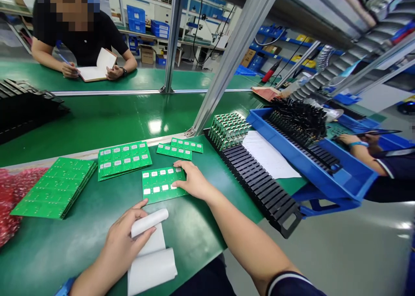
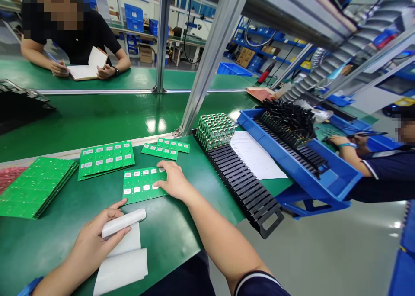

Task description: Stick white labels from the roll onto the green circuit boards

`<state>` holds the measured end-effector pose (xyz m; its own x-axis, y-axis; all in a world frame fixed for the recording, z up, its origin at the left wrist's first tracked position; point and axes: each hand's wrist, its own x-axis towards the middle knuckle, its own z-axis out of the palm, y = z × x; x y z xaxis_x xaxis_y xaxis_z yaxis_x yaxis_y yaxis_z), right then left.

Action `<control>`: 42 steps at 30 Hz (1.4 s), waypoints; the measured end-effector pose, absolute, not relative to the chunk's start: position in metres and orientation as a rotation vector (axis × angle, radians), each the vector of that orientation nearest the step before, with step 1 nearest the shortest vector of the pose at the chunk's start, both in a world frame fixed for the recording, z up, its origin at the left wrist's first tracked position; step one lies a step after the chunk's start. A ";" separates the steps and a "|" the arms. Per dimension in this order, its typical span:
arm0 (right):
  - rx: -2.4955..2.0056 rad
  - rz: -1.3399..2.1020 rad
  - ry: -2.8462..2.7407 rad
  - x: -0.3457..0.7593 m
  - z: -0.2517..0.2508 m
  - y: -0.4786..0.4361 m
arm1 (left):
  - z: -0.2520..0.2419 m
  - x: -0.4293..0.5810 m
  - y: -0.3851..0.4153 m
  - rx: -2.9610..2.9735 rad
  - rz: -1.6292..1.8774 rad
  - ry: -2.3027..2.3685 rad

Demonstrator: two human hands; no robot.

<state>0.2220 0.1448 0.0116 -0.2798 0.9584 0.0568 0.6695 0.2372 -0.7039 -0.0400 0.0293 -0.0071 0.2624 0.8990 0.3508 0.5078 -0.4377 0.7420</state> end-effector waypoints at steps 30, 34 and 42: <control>-0.915 0.827 -2.018 0.166 0.037 0.049 | 0.020 -0.045 0.017 1.915 1.224 1.287; -0.951 0.755 -2.034 0.166 0.033 0.048 | 0.022 -0.043 0.018 1.962 1.229 1.267; -0.940 0.652 -2.116 0.166 0.025 0.052 | 0.023 -0.044 0.018 2.027 1.216 1.222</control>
<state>0.1656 0.0516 0.0246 -0.4752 0.7803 0.4065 0.4163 0.6064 -0.6775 -0.0441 0.0181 0.0231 0.2083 0.8714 0.4441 0.4482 -0.4886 0.7485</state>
